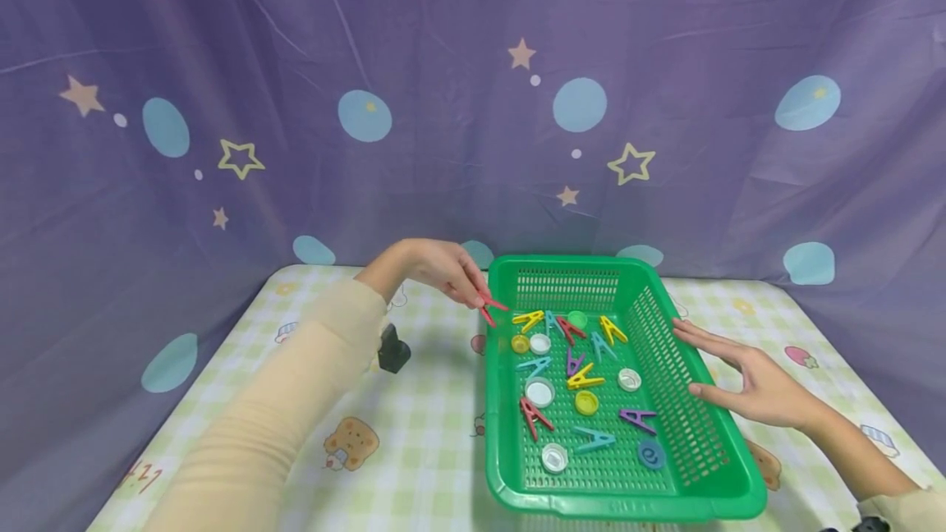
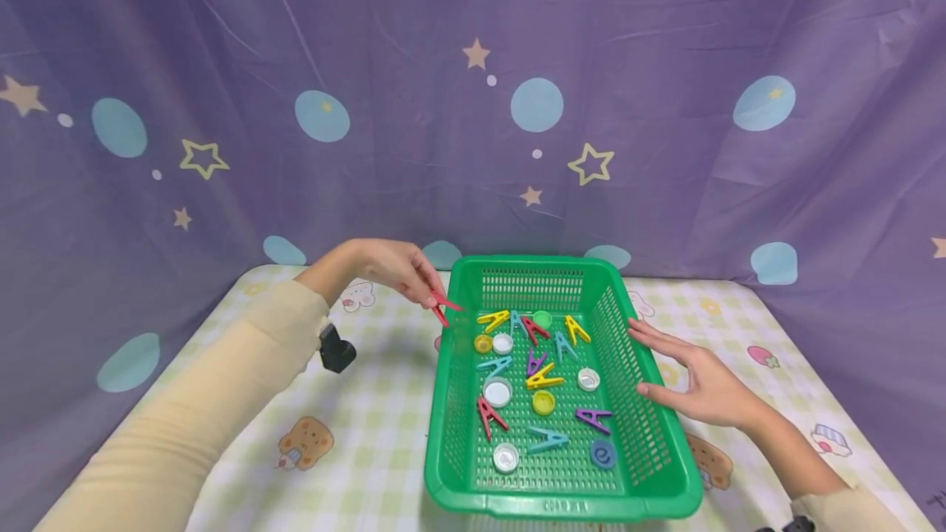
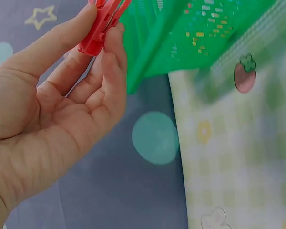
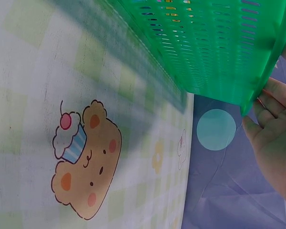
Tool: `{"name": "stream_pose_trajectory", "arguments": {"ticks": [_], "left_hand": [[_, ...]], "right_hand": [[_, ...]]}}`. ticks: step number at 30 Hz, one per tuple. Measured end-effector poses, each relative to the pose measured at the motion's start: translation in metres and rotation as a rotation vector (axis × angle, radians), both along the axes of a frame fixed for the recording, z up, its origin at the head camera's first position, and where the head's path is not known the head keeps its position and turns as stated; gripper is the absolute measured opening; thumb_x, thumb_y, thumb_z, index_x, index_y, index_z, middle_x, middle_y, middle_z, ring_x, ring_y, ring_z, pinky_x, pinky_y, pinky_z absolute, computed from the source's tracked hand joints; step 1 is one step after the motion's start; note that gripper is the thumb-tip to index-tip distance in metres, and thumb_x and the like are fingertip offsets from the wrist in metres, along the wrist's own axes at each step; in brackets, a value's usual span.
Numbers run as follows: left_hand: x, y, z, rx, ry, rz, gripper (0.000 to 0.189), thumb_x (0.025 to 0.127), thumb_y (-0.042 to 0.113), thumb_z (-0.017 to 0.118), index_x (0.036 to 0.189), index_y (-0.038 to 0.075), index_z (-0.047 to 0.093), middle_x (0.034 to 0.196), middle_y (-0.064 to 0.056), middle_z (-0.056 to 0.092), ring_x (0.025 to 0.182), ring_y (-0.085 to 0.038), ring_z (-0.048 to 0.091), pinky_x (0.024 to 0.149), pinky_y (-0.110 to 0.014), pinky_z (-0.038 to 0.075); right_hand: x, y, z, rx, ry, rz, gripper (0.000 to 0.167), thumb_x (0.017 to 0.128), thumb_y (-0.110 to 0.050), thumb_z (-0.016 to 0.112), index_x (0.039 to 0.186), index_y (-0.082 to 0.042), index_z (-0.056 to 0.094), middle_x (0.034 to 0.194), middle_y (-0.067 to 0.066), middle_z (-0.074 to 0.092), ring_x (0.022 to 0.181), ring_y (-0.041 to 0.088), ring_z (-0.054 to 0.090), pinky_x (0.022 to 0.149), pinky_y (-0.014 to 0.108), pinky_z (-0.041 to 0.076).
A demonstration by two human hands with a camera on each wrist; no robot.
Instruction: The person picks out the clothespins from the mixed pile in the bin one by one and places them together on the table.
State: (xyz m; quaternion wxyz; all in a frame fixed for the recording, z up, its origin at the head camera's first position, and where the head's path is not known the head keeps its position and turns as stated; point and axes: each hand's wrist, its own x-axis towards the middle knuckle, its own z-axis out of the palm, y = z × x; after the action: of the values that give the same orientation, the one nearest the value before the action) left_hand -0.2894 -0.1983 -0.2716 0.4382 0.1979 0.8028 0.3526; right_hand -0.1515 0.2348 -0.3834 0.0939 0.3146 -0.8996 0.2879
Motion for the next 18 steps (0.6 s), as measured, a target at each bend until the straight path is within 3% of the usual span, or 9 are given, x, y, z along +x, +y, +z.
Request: {"name": "stream_pose_trajectory", "arguments": {"ticks": [8,14,18], "left_hand": [[-0.007,-0.023,-0.013,-0.041,-0.067,0.045,0.022,0.089,0.002,0.064,0.110,-0.003,0.068,0.077,0.003,0.066,0.070,-0.009,0.050,0.070,-0.018,0.046],[-0.014,-0.033,-0.028,-0.130,-0.180,-0.038,0.017,0.091,0.002,0.062,0.105,0.000,0.070,0.081,0.005,0.071,0.078,-0.005,0.060,0.076,-0.017,0.051],[-0.020,-0.035,-0.041,-0.162,-0.215,-0.075,0.019,0.092,0.002,0.061,0.108,0.000,0.070,0.081,0.007,0.071,0.077,-0.003,0.062,0.076,-0.017,0.051]], "right_hand": [[0.000,0.000,0.000,-0.004,-0.010,0.002,0.071,0.080,-0.008,0.075,0.144,-0.009,0.044,0.151,0.016,0.042,0.139,-0.012,0.029,0.098,-0.004,0.022],[0.000,0.000,-0.001,-0.003,-0.013,-0.001,0.071,0.080,-0.007,0.075,0.144,-0.009,0.044,0.151,0.016,0.042,0.139,-0.012,0.029,0.098,-0.004,0.022],[-0.001,0.000,0.000,-0.005,-0.016,0.002,0.071,0.080,-0.007,0.074,0.144,-0.009,0.043,0.151,0.017,0.041,0.140,-0.011,0.028,0.098,-0.004,0.023]]}}
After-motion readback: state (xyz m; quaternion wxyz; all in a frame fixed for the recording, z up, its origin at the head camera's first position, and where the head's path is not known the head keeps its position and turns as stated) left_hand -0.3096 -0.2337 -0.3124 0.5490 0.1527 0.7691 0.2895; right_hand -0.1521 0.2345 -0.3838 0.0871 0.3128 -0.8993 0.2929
